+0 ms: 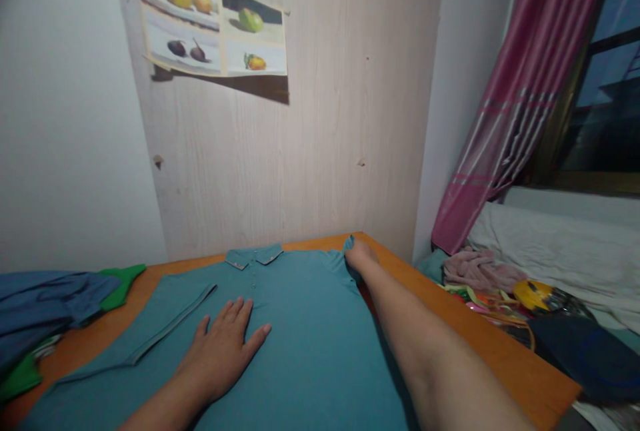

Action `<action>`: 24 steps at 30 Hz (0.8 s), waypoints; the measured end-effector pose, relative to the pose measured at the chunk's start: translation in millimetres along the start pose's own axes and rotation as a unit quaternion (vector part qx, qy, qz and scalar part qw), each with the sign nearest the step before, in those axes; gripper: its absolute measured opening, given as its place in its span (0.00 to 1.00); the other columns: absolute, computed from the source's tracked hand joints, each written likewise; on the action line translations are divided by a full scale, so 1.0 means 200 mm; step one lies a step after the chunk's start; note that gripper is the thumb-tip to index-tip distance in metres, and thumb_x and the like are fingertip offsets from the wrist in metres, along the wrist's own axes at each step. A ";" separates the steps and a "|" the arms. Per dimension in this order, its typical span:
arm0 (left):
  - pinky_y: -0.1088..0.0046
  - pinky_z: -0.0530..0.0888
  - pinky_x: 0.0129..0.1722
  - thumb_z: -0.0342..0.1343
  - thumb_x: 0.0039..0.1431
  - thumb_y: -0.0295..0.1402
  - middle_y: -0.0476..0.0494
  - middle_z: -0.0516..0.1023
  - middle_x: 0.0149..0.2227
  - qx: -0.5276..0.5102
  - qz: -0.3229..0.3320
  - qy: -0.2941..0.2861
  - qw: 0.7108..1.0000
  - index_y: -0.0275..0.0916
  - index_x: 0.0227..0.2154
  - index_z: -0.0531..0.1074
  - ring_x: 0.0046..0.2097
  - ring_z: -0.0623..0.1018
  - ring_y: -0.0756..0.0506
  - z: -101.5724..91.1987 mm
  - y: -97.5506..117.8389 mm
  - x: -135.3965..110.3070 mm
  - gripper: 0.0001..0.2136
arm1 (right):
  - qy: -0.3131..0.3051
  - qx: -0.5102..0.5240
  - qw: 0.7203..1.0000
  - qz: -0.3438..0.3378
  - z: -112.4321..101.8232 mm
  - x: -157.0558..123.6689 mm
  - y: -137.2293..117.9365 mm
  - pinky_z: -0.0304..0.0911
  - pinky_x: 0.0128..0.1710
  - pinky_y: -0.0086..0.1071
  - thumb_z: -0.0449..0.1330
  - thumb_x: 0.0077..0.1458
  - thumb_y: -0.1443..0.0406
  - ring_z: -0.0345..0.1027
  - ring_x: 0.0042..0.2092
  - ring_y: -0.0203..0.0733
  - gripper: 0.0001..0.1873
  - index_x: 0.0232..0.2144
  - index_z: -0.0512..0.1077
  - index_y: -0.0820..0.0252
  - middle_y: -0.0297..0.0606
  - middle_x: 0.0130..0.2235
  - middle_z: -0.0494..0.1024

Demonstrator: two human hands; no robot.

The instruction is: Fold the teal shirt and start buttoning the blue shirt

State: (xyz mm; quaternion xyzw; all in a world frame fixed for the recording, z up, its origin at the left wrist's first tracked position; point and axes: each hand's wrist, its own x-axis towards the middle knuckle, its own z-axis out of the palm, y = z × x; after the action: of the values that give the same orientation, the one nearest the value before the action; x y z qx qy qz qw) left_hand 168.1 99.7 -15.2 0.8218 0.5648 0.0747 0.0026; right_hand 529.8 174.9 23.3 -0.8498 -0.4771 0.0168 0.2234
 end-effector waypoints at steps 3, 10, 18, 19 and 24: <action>0.41 0.47 0.65 0.31 0.62 0.60 0.35 0.49 0.70 0.000 0.001 -0.002 1.000 0.35 0.68 0.54 0.71 0.49 0.33 0.00 0.00 0.00 0.41 | 0.026 -0.004 0.999 -0.040 -0.06 -0.03 -0.05 0.63 0.47 0.40 0.52 0.59 0.64 0.71 0.51 0.53 0.19 0.50 0.73 0.59 0.54 0.51 0.76; 0.42 0.47 0.65 0.32 0.62 0.60 0.35 0.49 0.70 -0.004 0.000 -0.007 1.000 0.34 0.68 0.53 0.71 0.49 0.33 -0.03 0.02 -0.01 0.41 | 0.043 -0.006 0.986 -0.159 -0.13 -0.19 -0.24 0.62 0.43 0.37 0.57 0.60 0.57 0.72 0.46 0.52 0.14 0.43 0.75 0.56 0.47 0.42 0.79; 0.42 0.46 0.65 0.32 0.61 0.61 0.35 0.49 0.70 -0.012 -0.003 -0.006 1.000 0.35 0.68 0.54 0.71 0.48 0.33 -0.01 0.01 0.00 0.41 | -0.015 0.118 0.962 -0.247 -0.14 -0.24 -0.26 0.55 0.27 0.27 0.52 0.63 0.53 0.66 0.26 0.36 0.21 0.31 0.75 0.62 0.36 0.25 0.76; 0.42 0.47 0.65 0.31 0.61 0.61 0.36 0.49 0.70 -0.013 -0.002 -0.004 1.000 0.35 0.68 0.54 0.71 0.49 0.33 -0.01 0.01 0.00 0.41 | -0.008 0.106 0.966 -0.234 -0.14 -0.23 -0.24 0.54 0.27 0.27 0.52 0.63 0.55 0.65 0.26 0.36 0.20 0.29 0.75 0.62 0.36 0.25 0.75; 0.41 0.47 0.65 0.33 0.61 0.60 0.34 0.50 0.70 -0.014 -0.003 -0.005 1.000 0.34 0.68 0.54 0.71 0.49 0.33 -0.03 0.01 0.00 0.41 | -0.010 0.036 0.984 -0.177 -0.11 -0.22 -0.11 0.51 0.27 0.28 0.55 0.59 0.62 0.64 0.28 0.36 0.13 0.25 0.73 0.62 0.36 0.25 0.74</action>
State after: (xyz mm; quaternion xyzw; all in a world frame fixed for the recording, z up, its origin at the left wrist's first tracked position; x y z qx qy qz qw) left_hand 170.3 98.3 -9.9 0.8206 0.5658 0.0784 0.0171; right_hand 493.3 141.1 44.4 -0.7432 -0.6213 0.0030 0.2482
